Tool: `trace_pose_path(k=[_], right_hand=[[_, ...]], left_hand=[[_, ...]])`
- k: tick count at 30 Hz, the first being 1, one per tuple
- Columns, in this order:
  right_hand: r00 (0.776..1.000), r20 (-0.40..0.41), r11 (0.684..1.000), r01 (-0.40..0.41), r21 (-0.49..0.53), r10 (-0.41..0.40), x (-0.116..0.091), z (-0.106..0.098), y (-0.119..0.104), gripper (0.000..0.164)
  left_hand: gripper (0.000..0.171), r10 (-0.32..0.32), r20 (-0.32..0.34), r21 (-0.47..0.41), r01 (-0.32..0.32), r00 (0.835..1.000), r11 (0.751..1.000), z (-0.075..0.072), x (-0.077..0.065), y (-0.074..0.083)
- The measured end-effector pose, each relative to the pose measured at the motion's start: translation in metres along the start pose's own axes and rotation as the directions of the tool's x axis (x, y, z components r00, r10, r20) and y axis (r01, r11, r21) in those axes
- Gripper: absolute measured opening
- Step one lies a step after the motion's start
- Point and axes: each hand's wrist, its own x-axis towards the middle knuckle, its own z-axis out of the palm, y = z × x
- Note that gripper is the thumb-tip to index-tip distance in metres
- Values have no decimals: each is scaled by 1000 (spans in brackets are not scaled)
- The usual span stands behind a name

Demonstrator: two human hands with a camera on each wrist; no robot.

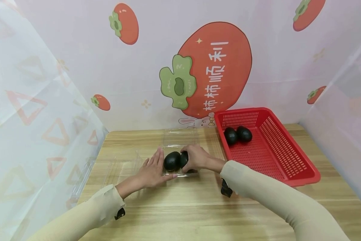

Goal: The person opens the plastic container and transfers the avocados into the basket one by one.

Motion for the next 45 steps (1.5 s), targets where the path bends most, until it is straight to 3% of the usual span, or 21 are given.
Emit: trace_pose_path(k=[22, 45], right_hand=[[997, -45, 998, 61, 32, -59, -15, -20, -1, 68], [977, -91, 981, 191, -38, -194, -35, -60, 9, 69]], left_hand=[[123, -15, 13, 39, 15, 1000, 999, 3, 4, -2], [123, -2, -12, 28, 3, 1000, 1000, 5, 4, -3]])
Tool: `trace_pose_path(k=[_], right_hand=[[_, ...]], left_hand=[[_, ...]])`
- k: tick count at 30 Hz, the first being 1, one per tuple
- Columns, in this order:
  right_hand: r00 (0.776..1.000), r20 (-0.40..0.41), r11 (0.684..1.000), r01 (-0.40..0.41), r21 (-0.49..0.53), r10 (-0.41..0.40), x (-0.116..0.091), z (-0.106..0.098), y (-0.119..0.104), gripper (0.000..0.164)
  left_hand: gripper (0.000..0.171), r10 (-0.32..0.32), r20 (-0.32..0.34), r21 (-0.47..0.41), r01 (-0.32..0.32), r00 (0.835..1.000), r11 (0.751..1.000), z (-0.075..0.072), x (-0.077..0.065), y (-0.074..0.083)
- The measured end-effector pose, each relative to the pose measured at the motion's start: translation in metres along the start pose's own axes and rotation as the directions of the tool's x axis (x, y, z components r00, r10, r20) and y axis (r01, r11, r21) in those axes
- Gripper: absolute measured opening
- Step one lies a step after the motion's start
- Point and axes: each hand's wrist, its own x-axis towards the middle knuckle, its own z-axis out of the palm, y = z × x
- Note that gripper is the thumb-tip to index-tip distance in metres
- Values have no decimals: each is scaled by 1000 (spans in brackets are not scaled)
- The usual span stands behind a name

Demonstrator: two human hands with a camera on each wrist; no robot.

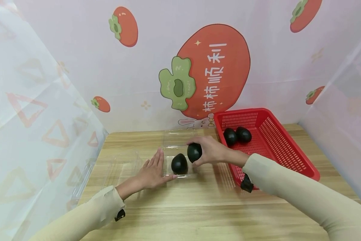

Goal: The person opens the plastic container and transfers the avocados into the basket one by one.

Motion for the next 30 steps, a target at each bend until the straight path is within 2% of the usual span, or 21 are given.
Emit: trace_pose_path(k=[8, 12, 19, 30], right_hand=[[1000, -3, 999, -11, 51, 11, -10, -14, 6, 72], [1000, -10, 999, 6, 47, -6, -15, -18, 11, 74], [1000, -17, 999, -13, 33, 14, -24, -33, 19, 79], [998, -46, 999, -32, -6, 32, -36, -57, 33, 77]], left_hand=[[123, 4, 0, -11, -4, 1000, 1000, -1, -2, 0], [123, 8, -5, -11, -8, 1000, 1000, 0, -3, 0], [123, 15, -15, -9, -16, 1000, 1000, 0, -3, 0], [124, 22, -13, 5, -22, 1000, 1000, 0, -2, -1]])
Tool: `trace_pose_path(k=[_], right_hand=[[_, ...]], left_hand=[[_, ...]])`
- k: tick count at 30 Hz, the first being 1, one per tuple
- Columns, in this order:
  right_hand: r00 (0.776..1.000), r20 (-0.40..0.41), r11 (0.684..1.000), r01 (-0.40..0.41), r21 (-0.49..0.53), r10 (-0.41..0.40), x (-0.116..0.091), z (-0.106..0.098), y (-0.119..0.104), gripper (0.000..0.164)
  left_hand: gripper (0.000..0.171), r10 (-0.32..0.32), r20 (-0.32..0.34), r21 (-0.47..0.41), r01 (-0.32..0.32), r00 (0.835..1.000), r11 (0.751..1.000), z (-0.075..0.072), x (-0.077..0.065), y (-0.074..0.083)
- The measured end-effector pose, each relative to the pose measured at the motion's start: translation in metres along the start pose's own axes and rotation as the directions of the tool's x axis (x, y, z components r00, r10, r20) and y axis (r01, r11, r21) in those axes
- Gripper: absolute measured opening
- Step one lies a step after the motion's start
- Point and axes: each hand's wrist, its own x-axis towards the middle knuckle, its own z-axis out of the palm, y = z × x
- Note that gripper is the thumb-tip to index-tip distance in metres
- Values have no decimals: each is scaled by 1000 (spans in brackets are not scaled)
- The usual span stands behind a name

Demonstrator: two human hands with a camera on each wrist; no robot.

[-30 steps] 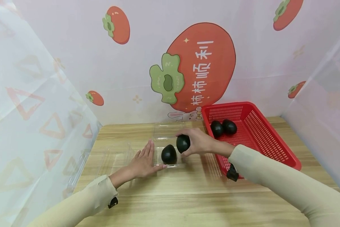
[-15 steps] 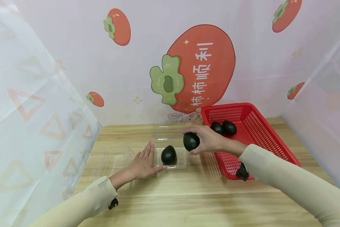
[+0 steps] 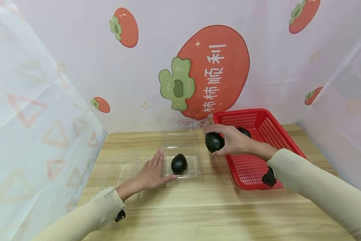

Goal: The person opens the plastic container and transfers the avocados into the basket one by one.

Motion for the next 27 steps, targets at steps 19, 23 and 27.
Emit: trace_pose_path(k=[19, 23, 27], right_hand=[[999, -44, 999, -16, -47, 14, -7, -40, 19, 77], [998, -63, 998, -12, -67, 8, -9, -46, 24, 72], [996, -89, 994, -20, -107, 10, -11, -52, 31, 72]], left_hand=[[124, 4, -21, -2, -4, 1000, 1000, 1, 1, -1], [125, 2, -21, -10, -2, 1000, 1000, 1, 0, -1], [124, 3, -22, -13, -3, 1000, 1000, 1, 0, -1]])
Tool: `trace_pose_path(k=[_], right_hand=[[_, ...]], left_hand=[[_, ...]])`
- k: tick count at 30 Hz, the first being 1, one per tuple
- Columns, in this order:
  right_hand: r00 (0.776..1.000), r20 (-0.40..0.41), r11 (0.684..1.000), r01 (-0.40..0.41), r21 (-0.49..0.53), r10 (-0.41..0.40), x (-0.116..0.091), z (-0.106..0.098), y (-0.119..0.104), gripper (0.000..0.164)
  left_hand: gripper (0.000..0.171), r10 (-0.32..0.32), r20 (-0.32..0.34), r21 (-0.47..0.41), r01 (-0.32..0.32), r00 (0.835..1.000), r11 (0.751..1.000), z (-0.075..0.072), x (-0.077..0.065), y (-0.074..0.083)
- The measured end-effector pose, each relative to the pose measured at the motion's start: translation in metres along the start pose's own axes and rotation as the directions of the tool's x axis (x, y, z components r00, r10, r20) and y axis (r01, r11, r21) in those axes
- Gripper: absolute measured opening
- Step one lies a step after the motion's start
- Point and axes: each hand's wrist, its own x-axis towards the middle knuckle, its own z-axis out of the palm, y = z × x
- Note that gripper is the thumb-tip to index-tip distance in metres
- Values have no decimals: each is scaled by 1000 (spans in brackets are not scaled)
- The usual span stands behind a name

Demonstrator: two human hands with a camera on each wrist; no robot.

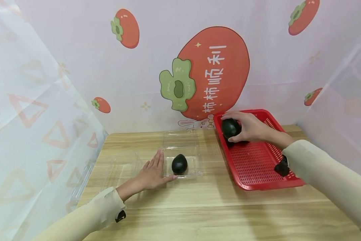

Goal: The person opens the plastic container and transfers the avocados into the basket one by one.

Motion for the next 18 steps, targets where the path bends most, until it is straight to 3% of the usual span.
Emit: trace_pose_path(k=[7, 18], right_hand=[[999, -54, 999, -4, -35, 2, -2, -6, 15, 74], [996, -28, 996, -84, -9, 84, -7, -18, 39, 74]], left_hand=[[124, 1, -4, -1, -1, 1000, 1000, 1, 1, 0], [123, 2, 8, -7, -2, 1000, 1000, 2, 1, -1]])
